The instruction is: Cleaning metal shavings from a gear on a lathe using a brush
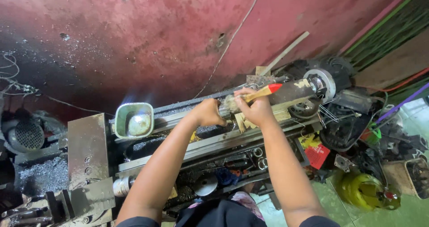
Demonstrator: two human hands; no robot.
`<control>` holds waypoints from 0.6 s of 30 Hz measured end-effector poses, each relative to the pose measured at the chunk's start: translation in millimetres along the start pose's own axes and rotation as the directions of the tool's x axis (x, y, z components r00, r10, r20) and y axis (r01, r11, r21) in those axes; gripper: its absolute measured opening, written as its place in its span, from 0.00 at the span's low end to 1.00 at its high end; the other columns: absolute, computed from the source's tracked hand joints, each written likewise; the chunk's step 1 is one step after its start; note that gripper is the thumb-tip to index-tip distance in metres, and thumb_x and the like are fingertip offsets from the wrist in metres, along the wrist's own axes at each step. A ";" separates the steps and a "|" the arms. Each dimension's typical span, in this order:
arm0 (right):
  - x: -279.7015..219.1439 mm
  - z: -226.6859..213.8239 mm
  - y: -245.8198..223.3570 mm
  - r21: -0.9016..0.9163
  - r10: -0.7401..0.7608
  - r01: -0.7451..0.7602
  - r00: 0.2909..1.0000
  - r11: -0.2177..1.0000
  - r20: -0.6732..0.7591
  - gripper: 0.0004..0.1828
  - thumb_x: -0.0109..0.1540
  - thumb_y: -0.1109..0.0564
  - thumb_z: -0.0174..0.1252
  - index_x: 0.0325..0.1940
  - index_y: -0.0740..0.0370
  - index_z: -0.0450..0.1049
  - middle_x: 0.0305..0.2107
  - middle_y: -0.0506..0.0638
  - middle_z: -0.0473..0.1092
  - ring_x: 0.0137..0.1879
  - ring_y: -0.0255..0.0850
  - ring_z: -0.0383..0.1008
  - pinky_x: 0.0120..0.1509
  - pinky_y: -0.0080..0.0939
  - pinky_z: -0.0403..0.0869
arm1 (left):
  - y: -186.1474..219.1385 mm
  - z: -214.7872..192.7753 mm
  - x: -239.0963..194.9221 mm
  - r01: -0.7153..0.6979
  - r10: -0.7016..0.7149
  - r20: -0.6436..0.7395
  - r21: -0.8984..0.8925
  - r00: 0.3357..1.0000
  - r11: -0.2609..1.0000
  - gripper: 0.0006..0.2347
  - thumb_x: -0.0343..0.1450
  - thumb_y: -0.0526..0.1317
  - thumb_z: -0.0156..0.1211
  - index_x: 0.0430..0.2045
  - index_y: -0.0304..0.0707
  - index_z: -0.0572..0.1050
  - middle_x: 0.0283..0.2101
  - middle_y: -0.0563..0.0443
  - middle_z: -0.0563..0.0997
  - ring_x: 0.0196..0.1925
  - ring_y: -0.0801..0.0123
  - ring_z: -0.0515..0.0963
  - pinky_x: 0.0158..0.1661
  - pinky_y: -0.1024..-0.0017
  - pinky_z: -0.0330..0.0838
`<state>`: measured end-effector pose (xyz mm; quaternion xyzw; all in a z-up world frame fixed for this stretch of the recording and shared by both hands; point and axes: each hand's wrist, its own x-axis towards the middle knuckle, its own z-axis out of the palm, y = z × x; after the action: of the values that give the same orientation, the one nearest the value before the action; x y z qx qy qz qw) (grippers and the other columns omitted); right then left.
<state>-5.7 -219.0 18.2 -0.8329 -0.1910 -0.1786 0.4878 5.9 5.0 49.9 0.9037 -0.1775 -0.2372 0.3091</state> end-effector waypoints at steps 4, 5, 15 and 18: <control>2.1 -3.7 -34.6 0.007 -0.051 0.051 0.979 0.999 0.198 0.07 0.60 0.54 0.67 0.40 0.56 0.81 0.42 0.55 0.80 0.57 0.52 0.78 0.79 0.61 0.54 | -2.3 10.2 1.7 -0.001 -0.001 -0.014 -0.105 1.000 0.994 0.26 0.50 0.52 0.77 0.34 0.32 0.82 0.37 0.34 0.85 0.50 0.41 0.83 0.47 0.50 0.78; 1.0 -0.5 -30.5 -0.003 -0.059 0.060 0.986 0.998 0.159 0.06 0.58 0.56 0.66 0.38 0.58 0.81 0.39 0.55 0.80 0.54 0.52 0.79 0.79 0.59 0.57 | -1.2 8.2 -2.0 -0.007 0.003 -0.036 -0.123 0.999 0.992 0.27 0.51 0.53 0.77 0.38 0.34 0.82 0.38 0.37 0.85 0.50 0.43 0.83 0.48 0.52 0.79; 3.7 -10.9 -40.3 0.014 -0.112 0.112 0.968 0.994 0.225 0.11 0.56 0.53 0.69 0.39 0.59 0.81 0.40 0.57 0.80 0.54 0.53 0.79 0.80 0.60 0.54 | -13.8 37.1 -21.9 -0.197 0.127 -0.381 -0.149 0.916 0.969 0.31 0.56 0.45 0.73 0.55 0.43 0.74 0.53 0.38 0.79 0.60 0.43 0.77 0.60 0.52 0.73; 0.4 -8.2 -28.7 -0.087 -0.091 0.116 0.963 0.989 0.254 0.08 0.55 0.56 0.66 0.37 0.60 0.81 0.39 0.56 0.81 0.55 0.52 0.79 0.79 0.58 0.55 | -22.4 45.2 -15.5 -0.244 0.182 -0.443 -0.087 0.878 0.966 0.30 0.55 0.45 0.74 0.54 0.42 0.74 0.49 0.39 0.80 0.56 0.44 0.79 0.58 0.55 0.74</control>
<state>-20.4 -213.3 43.6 -0.8611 -0.2848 -0.1069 0.4073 -27.3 7.5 9.0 0.8846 -0.1860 -0.0080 0.4277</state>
